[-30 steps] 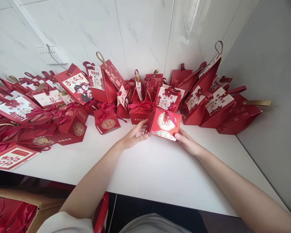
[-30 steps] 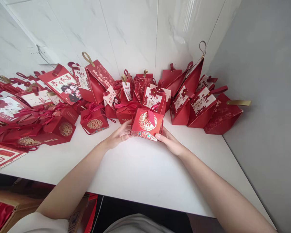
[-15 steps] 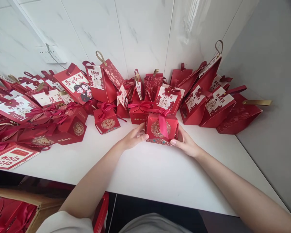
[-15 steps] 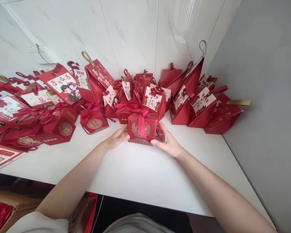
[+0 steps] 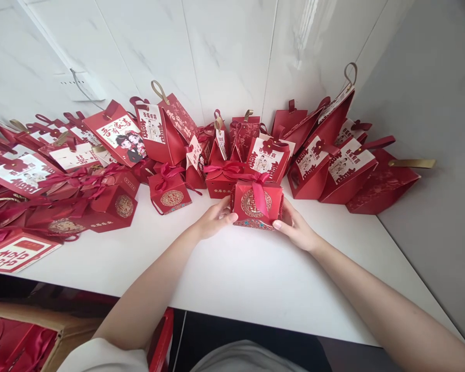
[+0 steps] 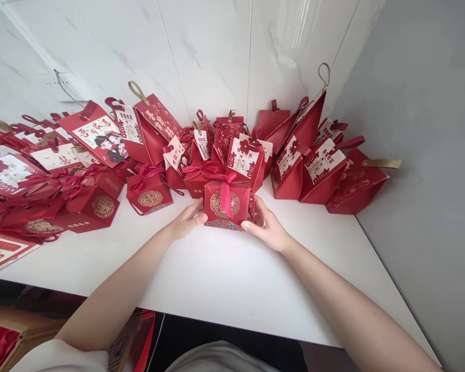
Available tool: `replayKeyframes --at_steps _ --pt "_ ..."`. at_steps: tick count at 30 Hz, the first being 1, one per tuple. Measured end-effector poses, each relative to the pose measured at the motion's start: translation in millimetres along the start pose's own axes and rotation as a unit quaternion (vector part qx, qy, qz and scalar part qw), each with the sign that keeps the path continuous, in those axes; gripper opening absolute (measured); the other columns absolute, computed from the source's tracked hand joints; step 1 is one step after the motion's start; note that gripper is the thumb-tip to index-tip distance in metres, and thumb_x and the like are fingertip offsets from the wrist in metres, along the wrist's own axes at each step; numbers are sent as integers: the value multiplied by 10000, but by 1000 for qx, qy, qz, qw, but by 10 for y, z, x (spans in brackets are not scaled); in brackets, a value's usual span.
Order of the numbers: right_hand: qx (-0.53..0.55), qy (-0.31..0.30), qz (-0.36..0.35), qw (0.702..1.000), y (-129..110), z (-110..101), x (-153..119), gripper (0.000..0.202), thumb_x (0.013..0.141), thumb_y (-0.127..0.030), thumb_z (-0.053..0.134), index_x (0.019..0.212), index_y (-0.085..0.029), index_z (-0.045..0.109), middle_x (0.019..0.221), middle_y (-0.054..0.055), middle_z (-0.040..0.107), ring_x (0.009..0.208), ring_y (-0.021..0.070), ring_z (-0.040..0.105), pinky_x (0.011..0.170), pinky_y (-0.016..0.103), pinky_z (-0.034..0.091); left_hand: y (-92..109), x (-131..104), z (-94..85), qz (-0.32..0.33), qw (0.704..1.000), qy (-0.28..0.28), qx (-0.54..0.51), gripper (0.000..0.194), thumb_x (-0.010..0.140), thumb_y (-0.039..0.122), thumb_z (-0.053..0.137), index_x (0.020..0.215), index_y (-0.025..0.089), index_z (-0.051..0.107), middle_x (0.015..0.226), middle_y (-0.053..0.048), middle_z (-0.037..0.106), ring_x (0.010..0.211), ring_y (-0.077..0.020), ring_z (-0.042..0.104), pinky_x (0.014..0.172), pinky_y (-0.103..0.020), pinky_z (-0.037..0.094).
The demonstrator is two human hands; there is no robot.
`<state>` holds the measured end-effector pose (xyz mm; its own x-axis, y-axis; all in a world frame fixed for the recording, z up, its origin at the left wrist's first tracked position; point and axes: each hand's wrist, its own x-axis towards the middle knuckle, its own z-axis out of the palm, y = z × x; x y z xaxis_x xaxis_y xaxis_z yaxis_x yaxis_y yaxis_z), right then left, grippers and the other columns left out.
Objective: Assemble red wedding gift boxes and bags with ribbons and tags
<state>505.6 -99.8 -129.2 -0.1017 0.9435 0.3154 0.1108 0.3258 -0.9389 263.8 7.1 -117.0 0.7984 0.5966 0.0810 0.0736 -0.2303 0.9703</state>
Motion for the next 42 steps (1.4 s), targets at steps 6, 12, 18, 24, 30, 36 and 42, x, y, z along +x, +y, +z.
replayKeyframes --at_steps 6,12,18,24,30,36,42 --pt "0 5 -5 1000 20 -6 4 704 868 -531 604 1457 -242 348 1526 95 368 1378 307 384 1142 459 342 31 -1 14 -4 1000 1 -2 608 823 613 577 1234 173 493 1179 -129 617 943 -246 611 853 -379 488" --pt "-3 5 -2 1000 27 -9 0 679 865 -547 595 1438 -253 378 1487 92 414 1348 307 419 1124 460 364 50 -1 19 -5 1000 5 0 614 822 619 574 1239 174 503 1229 -134 612 1002 -266 612 908 -405 476" --pt "-3 4 14 1000 51 -9 -3 701 855 -573 596 1441 -257 376 1464 93 443 1310 315 455 1093 470 397 37 -1 19 -7 1000 -1 0 619 849 590 555 1309 183 480 1354 -135 557 1143 -288 580 954 -394 463" --pt "-5 3 21 1000 84 -19 -11 715 851 -574 601 1448 -251 374 1446 96 465 1271 317 488 1075 471 412 59 -7 17 6 1000 -3 1 587 877 538 550 1343 190 471 1408 -130 514 1211 -296 542 993 -404 442" --pt "-19 -4 30 999 74 -25 -10 726 857 -592 583 1457 -248 362 1461 90 456 1292 313 474 1074 463 416 89 -15 18 -10 1000 2 18 589 870 557 545 1319 181 480 1307 -136 574 1038 -261 609 941 -414 467" --pt "-20 -5 31 999 77 -22 -12 718 857 -589 585 1450 -246 371 1466 90 455 1316 321 453 1076 472 413 98 -17 22 -23 999 12 28 603 840 611 548 1254 174 506 1200 -129 615 1002 -257 610 897 -397 488" --pt "-15 -8 29 999 77 -28 -11 706 860 -576 591 1447 -245 379 1468 90 451 1317 319 453 1086 467 402 80 -14 21 -17 1000 5 16 589 855 588 544 1273 176 495 1213 -132 611 1006 -261 613 926 -419 486"
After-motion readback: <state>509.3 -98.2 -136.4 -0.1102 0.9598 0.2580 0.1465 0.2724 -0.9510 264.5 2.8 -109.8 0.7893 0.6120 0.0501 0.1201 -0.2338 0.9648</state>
